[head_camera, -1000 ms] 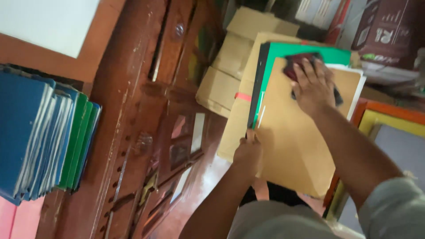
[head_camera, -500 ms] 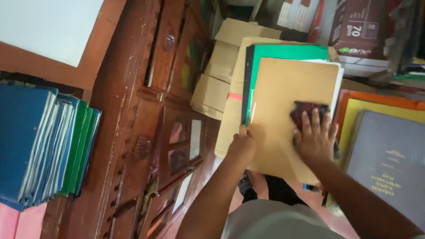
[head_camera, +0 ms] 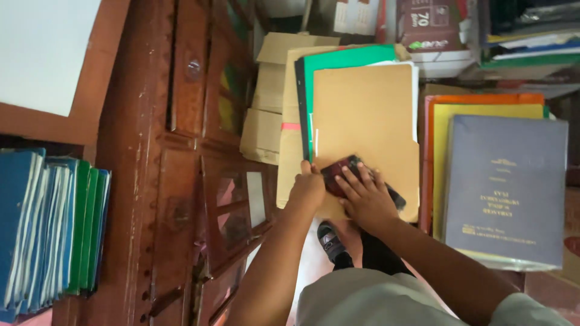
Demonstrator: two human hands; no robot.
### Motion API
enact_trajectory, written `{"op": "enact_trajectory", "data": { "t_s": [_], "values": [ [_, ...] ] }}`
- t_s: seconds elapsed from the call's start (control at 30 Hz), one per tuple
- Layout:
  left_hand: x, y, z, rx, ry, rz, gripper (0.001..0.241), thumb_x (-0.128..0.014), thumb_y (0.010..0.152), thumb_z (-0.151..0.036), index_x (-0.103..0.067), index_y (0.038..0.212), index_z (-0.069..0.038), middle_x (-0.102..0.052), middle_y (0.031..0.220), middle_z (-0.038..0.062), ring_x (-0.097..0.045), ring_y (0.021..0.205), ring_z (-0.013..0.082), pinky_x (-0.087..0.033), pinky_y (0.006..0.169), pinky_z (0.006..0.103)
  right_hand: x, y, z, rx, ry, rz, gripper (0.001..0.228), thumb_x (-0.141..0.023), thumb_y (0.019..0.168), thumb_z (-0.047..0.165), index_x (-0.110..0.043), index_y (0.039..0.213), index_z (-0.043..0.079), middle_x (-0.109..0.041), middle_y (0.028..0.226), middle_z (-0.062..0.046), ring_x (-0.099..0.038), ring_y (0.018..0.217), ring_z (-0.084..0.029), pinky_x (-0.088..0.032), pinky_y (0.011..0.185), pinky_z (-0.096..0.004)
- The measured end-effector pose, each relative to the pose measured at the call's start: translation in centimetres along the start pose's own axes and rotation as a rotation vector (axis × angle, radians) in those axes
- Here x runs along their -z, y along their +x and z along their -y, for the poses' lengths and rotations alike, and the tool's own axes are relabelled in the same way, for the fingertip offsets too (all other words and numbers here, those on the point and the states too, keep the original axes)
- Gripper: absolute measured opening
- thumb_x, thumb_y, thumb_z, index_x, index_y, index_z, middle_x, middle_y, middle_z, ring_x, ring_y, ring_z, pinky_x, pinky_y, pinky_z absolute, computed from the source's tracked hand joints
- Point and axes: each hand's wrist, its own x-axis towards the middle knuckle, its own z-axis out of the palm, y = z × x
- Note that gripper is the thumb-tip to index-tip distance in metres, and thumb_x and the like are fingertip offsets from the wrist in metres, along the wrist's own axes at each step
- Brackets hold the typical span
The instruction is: Dusting and organizing various folders and books in a storage area.
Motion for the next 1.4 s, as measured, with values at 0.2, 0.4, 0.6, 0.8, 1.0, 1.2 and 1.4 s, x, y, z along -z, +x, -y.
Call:
{"op": "enact_trajectory", "data": {
  "t_s": [0.2, 0.4, 0.6, 0.8, 1.0, 1.2, 1.4],
  "values": [
    [0.1, -0.4, 0.0, -0.024, 0.017, -0.012, 0.041, -0.007, 0.109, -0.042, -0.028, 0.132, -0.016, -0.057, 0.124, 0.025, -0.061, 0.124, 0.0484, -0.047, 0.108, 0.0564, 0.0, -2.8, -1.1, -0.232, 0.008, 0.081, 0.067, -0.044, 0.098, 0.06, -0.031, 0.161, 0.041, -0.027, 0.17, 0.009, -0.028, 0.154, -0.033, -0.019, 0.122, -0.064],
    [-1.6, 2.4, 3.4, -0.269, 0.411, 0.013, 0.057, -0.043, 0.1, -0.009, -0.03, 0.156, -0.003, -0.034, 0.149, 0.017, -0.062, 0.122, 0.0479, -0.054, 0.1, 0.0569, -0.4, -4.2, -4.2, -0.424, 0.088, -0.033, 0.065, -0.051, 0.097, 0.056, -0.045, 0.157, 0.031, -0.034, 0.169, -0.005, -0.034, 0.151, -0.043, -0.028, 0.121, -0.06],
    [-2.2, -1.0, 4.5, -0.446, 0.219, -0.246, 0.066, -0.053, 0.094, 0.002, -0.033, 0.157, 0.003, -0.038, 0.149, 0.025, -0.053, 0.132, 0.0485, -0.052, 0.11, 0.0508, -2.0, -6.0, -6.8, -0.616, 0.382, -0.239, 0.071, -0.058, 0.1, 0.053, -0.041, 0.161, 0.021, -0.031, 0.166, -0.019, -0.031, 0.149, -0.049, -0.026, 0.121, -0.061],
    [-10.2, -3.5, 7.0, -0.583, 0.472, -0.36, 0.082, -0.071, 0.078, -0.006, -0.042, 0.154, -0.004, -0.02, 0.164, 0.027, -0.023, 0.143, 0.0597, -0.044, 0.112, 0.0581, 1.0, -8.6, -4.8, -0.99, 0.676, -0.134, 0.078, -0.077, 0.087, 0.026, -0.046, 0.158, 0.019, -0.053, 0.148, -0.025, -0.054, 0.131, -0.048, -0.046, 0.109, -0.059],
    [-3.7, -12.6, 0.4, -0.649, 0.488, -0.045, 0.096, -0.065, 0.085, -0.012, -0.012, 0.164, -0.002, 0.0, 0.168, 0.032, 0.006, 0.154, 0.0547, 0.008, 0.12, 0.0682, 8.4, -5.6, -2.0, -1.373, 1.119, -0.223, 0.06, -0.079, 0.084, 0.014, -0.059, 0.141, 0.021, -0.064, 0.112, -0.022, -0.072, 0.088, -0.037, -0.062, 0.064, -0.046],
    [-10.4, -3.6, 4.1, -0.97, 0.355, -0.595, 0.088, -0.067, 0.069, -0.008, -0.044, 0.154, 0.001, -0.056, 0.143, 0.029, -0.057, 0.129, 0.0488, -0.046, 0.102, 0.0599, 17.8, -3.1, 1.5, -1.219, 1.512, -0.38, 0.036, -0.069, 0.094, 0.007, -0.061, 0.129, 0.008, -0.052, 0.091, -0.009, -0.057, 0.066, -0.024, -0.045, 0.05, -0.031],
    [-0.7, -8.8, 0.6, -0.638, 0.104, -0.104, 0.054, -0.049, 0.097, -0.031, -0.046, 0.151, -0.036, -0.07, 0.124, 0.022, -0.067, 0.118, 0.0422, -0.052, 0.104, 0.0512, 21.1, -1.5, -0.2, -1.317, 1.46, -0.397, 0.048, -0.065, 0.101, 0.035, -0.055, 0.145, 0.018, -0.063, 0.134, -0.018, -0.062, 0.121, -0.035, -0.051, 0.102, -0.049]
  ]
}}
